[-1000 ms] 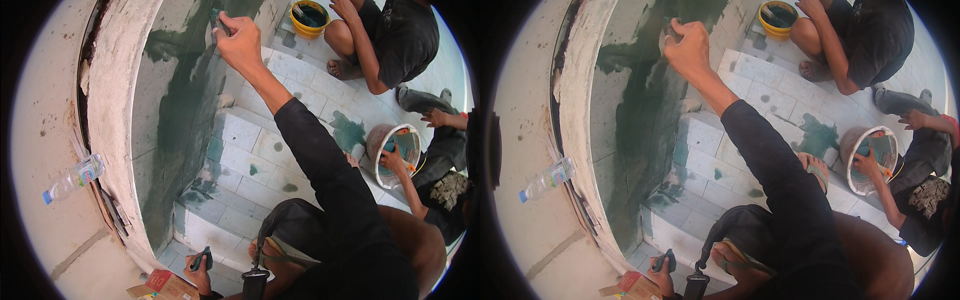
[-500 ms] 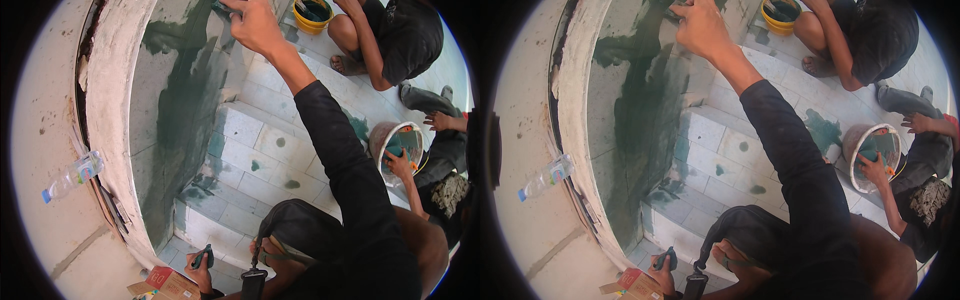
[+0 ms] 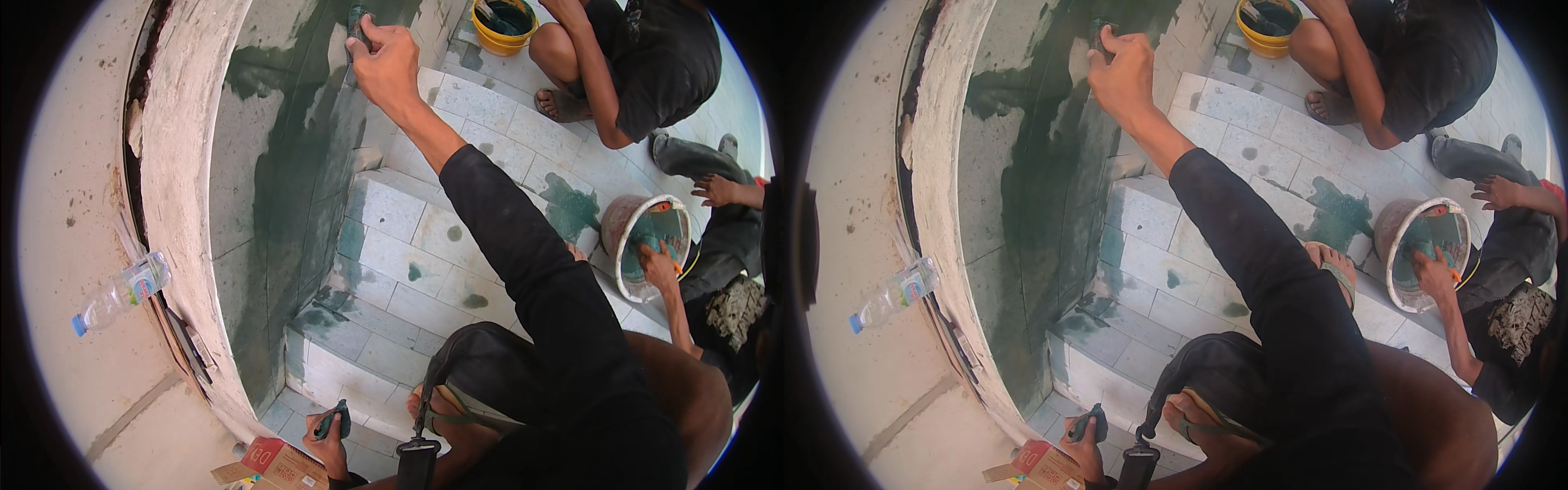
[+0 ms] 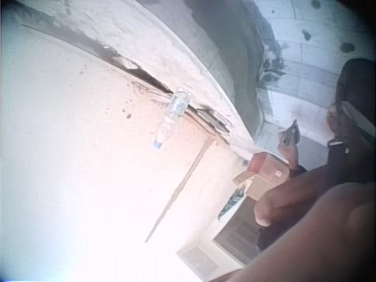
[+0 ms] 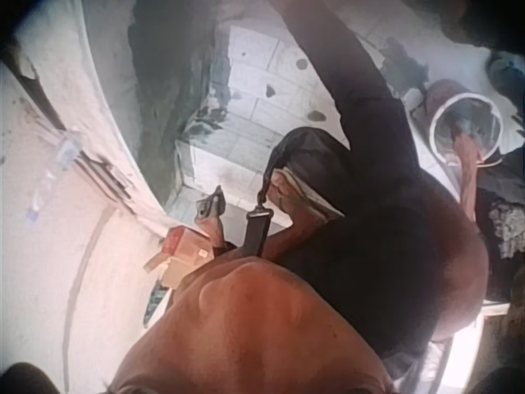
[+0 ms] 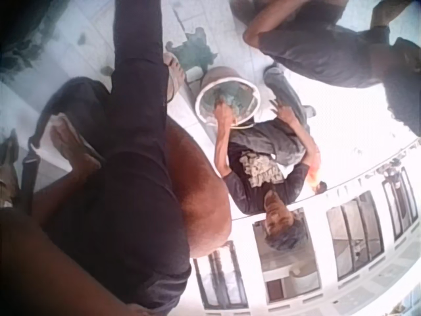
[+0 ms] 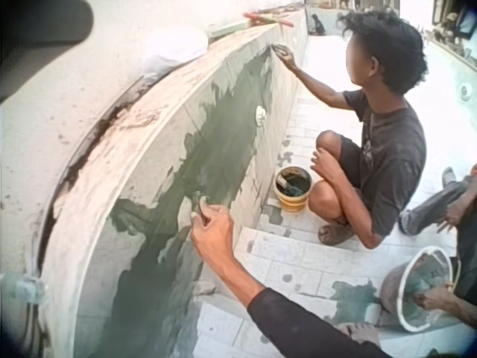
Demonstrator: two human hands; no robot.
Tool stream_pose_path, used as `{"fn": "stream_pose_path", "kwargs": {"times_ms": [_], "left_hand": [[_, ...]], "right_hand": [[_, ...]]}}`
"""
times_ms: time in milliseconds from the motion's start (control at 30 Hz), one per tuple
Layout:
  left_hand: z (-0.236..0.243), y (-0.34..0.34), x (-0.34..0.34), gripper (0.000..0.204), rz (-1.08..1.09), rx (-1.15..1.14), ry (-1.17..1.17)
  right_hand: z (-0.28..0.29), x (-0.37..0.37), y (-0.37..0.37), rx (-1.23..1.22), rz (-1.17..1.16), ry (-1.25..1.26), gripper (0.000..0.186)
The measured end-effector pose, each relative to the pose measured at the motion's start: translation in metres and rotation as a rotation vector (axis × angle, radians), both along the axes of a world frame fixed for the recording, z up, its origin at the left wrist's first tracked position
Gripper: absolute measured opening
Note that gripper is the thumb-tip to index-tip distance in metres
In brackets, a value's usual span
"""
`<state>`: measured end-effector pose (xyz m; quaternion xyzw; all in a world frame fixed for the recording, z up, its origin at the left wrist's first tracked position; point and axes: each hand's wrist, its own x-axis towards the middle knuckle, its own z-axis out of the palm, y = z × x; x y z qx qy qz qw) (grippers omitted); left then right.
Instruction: The person applies green grout to the gaps between wall tiles using a small hand-held scraper while sitting on the floor.
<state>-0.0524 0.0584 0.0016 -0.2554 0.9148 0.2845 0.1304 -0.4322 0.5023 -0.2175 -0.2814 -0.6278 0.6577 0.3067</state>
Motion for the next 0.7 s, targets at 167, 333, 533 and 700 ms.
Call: {"fn": "stream_pose_path", "kwargs": {"times_ms": [167,333,533,700], "left_hand": [[-0.002,-0.004,0.005,0.019,0.000,-0.007,0.020],[-0.001,-0.006,0.004,0.019,-0.024,-0.020,0.002],[0.003,-0.007,0.006,0.019,0.020,-0.010,-0.002],[-0.001,-0.012,0.009,0.019,0.033,-0.012,-0.026]], "right_hand": [[-0.006,0.033,0.033,0.091,0.337,-0.165,0.040],[0.049,0.027,0.059,0.348,0.223,-0.013,0.039],[0.023,0.008,0.047,0.705,0.061,0.170,0.040],[-0.036,0.011,0.034,0.667,0.050,0.069,0.039]]}}
